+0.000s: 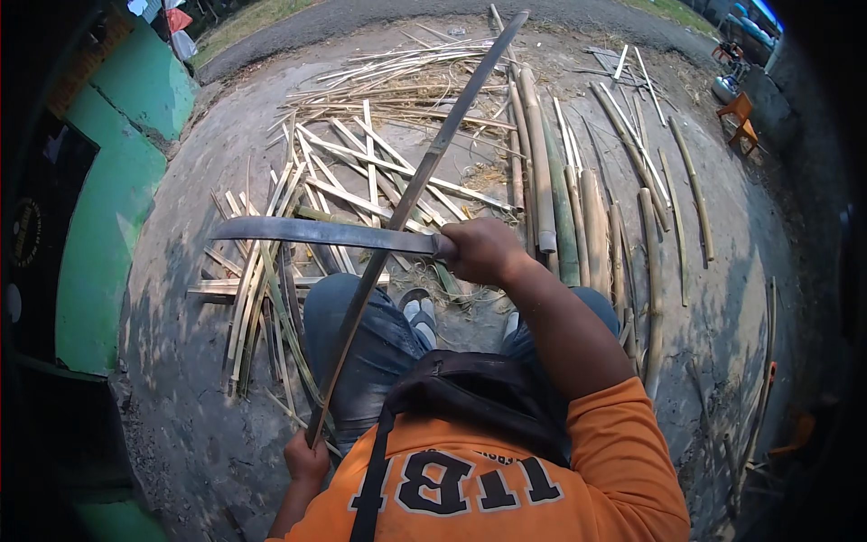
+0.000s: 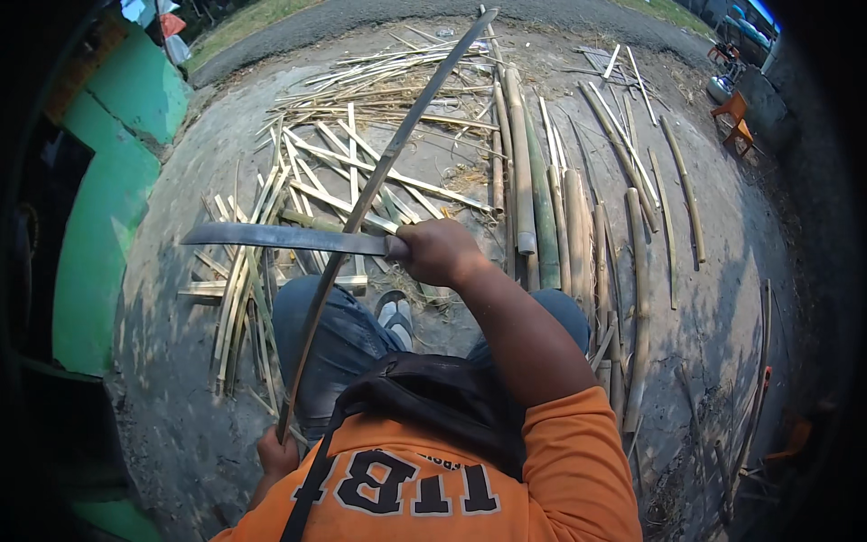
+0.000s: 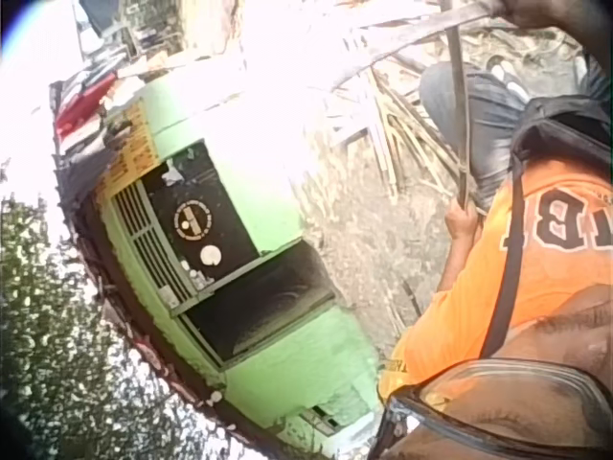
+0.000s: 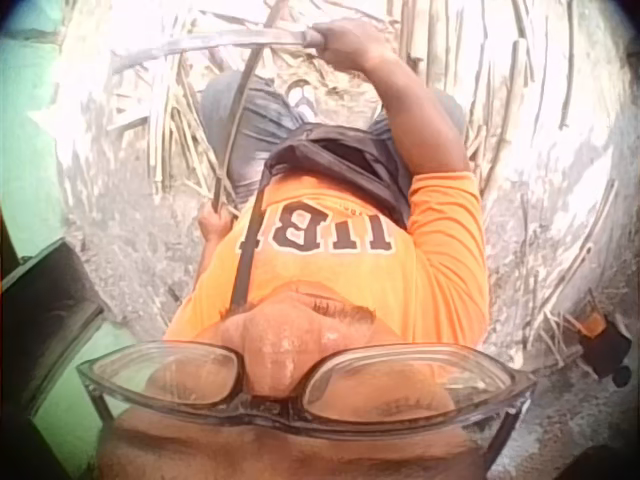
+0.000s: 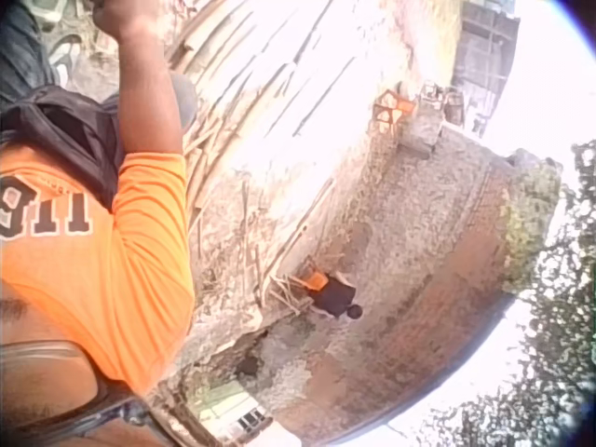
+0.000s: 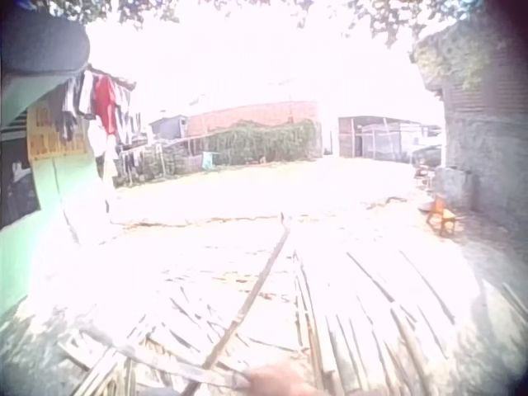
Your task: The person strips the outer layer from a bamboo stalk using a large blade.
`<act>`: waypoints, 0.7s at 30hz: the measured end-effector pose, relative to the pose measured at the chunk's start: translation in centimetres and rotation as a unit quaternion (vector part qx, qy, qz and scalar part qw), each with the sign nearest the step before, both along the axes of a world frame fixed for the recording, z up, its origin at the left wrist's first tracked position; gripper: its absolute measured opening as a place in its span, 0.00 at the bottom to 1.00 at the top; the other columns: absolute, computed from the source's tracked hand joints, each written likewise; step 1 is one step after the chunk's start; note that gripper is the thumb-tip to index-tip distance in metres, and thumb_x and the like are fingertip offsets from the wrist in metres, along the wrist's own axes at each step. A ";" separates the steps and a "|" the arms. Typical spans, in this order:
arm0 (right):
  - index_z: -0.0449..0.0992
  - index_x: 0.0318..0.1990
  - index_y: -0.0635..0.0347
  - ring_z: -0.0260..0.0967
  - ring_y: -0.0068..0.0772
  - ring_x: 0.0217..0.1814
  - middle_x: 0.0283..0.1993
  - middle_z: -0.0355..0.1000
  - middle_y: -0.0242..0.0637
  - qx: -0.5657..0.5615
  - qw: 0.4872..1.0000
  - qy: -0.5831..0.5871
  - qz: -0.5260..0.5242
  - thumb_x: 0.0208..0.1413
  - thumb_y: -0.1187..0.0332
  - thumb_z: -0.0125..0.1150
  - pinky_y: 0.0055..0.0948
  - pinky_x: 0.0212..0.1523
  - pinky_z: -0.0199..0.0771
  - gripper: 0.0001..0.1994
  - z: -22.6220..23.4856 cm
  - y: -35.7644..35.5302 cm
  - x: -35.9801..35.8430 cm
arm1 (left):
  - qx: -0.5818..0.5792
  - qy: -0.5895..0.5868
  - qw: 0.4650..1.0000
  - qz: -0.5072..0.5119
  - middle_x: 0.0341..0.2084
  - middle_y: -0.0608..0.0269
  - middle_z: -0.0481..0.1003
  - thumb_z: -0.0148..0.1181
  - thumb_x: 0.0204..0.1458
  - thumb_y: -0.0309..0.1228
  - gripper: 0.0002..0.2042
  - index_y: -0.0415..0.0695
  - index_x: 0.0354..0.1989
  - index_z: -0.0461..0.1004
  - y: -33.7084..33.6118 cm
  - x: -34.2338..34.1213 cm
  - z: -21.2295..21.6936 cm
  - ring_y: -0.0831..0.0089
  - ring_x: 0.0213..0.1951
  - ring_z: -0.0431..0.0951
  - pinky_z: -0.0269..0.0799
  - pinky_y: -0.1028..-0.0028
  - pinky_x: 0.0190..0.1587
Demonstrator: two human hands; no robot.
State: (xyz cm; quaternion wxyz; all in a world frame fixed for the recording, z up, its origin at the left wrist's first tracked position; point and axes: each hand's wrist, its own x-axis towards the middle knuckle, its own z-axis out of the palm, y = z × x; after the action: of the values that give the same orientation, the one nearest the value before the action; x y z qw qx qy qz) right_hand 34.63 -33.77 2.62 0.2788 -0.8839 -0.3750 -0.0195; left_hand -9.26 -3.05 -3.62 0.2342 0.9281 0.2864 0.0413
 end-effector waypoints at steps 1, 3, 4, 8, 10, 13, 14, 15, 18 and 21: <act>0.81 0.32 0.49 0.79 0.55 0.35 0.28 0.79 0.44 -0.036 0.997 -0.014 0.067 0.52 0.63 0.65 0.52 0.40 0.78 0.04 0.8 0.6 -0.8 | 0.012 -0.004 1.000 0.007 0.21 0.39 0.76 0.61 0.53 0.31 0.09 0.37 0.27 0.73 -0.3 0.2 0.5 0.34 0.31 0.80 0.74 0.49 0.32; 0.81 0.31 0.49 0.80 0.53 0.35 0.29 0.79 0.42 -0.074 0.991 -0.028 0.105 0.49 0.63 0.66 0.50 0.39 0.78 0.04 0.8 1.2 -0.7 | 0.025 -0.005 1.000 0.018 0.21 0.40 0.75 0.62 0.52 0.31 0.09 0.37 0.27 0.73 0.0 0.4 0.8 0.34 0.31 0.79 0.73 0.48 0.32; 0.79 0.29 0.50 0.78 0.54 0.32 0.26 0.77 0.40 -0.061 0.990 -0.076 0.102 0.49 0.62 0.67 0.51 0.37 0.77 0.05 0.4 1.0 0.0 | 0.051 -0.001 0.999 0.011 0.22 0.40 0.76 0.62 0.52 0.31 0.09 0.38 0.28 0.74 0.6 0.4 0.5 0.34 0.31 0.80 0.74 0.47 0.33; 0.81 0.30 0.52 0.77 0.59 0.33 0.27 0.77 0.47 -0.024 0.999 0.022 -0.008 0.53 0.63 0.65 0.51 0.38 0.77 0.05 0.2 -1.6 2.2 | 0.074 -0.001 0.997 0.013 0.23 0.40 0.78 0.63 0.50 0.32 0.09 0.38 0.29 0.76 0.9 0.1 -0.8 0.35 0.32 0.81 0.75 0.46 0.35; 0.82 0.33 0.54 0.76 0.61 0.36 0.32 0.78 0.51 -0.003 0.996 0.055 -0.070 0.60 0.61 0.62 0.53 0.39 0.76 0.09 -0.3 -2.4 2.9 | 0.070 -0.002 0.997 0.024 0.23 0.40 0.78 0.64 0.50 0.32 0.09 0.38 0.29 0.76 0.1 0.3 -1.0 0.36 0.32 0.81 0.76 0.47 0.35; 0.81 0.33 0.55 0.76 0.62 0.36 0.31 0.78 0.52 0.013 0.997 0.027 -0.074 0.61 0.61 0.61 0.54 0.38 0.76 0.09 -0.5 -2.0 2.1 | 0.052 -0.005 0.998 0.033 0.23 0.41 0.78 0.64 0.49 0.31 0.08 0.38 0.30 0.77 -0.1 0.3 -1.0 0.36 0.32 0.82 0.77 0.48 0.35; 0.84 0.39 0.48 0.79 0.57 0.41 0.36 0.81 0.47 -0.005 0.997 0.057 -0.056 0.58 0.60 0.63 0.52 0.43 0.79 0.08 -0.4 -1.9 1.8 | 0.040 -0.009 0.999 0.033 0.23 0.41 0.78 0.64 0.49 0.31 0.08 0.38 0.30 0.77 0.0 0.3 -1.0 0.37 0.31 0.82 0.77 0.49 0.34; 0.82 0.38 0.49 0.79 0.57 0.40 0.34 0.81 0.46 -0.007 0.999 0.037 -0.032 0.58 0.60 0.63 0.53 0.43 0.79 0.07 -0.9 -1.5 1.2 | 0.038 -0.010 0.999 0.032 0.23 0.41 0.78 0.64 0.49 0.31 0.08 0.38 0.30 0.77 0.1 0.4 -1.1 0.37 0.31 0.82 0.77 0.49 0.34; 0.79 0.33 0.50 0.80 0.54 0.36 0.30 0.79 0.43 -0.076 0.996 -0.030 0.047 0.57 0.58 0.64 0.53 0.39 0.78 0.08 0.8 0.4 -1.2 | 0.029 -0.006 0.999 0.028 0.23 0.42 0.78 0.64 0.49 0.30 0.08 0.38 0.30 0.77 0.6 0.2 -1.4 0.37 0.31 0.82 0.77 0.50 0.34; 0.80 0.30 0.49 0.81 0.52 0.35 0.29 0.79 0.42 -0.083 0.988 -0.101 0.079 0.54 0.54 0.67 0.50 0.38 0.78 0.10 0.6 1.3 -0.5 | 0.036 -0.002 0.999 0.039 0.23 0.41 0.78 0.64 0.49 0.30 0.07 0.38 0.29 0.77 1.1 0.2 -1.4 0.37 0.31 0.82 0.77 0.49 0.34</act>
State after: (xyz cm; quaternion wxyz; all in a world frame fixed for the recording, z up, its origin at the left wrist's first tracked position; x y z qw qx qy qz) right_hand 34.16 -32.52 3.19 0.1656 -0.8651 -0.4703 -0.0553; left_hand -9.11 -1.92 -4.99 0.1997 0.9239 0.3204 0.0623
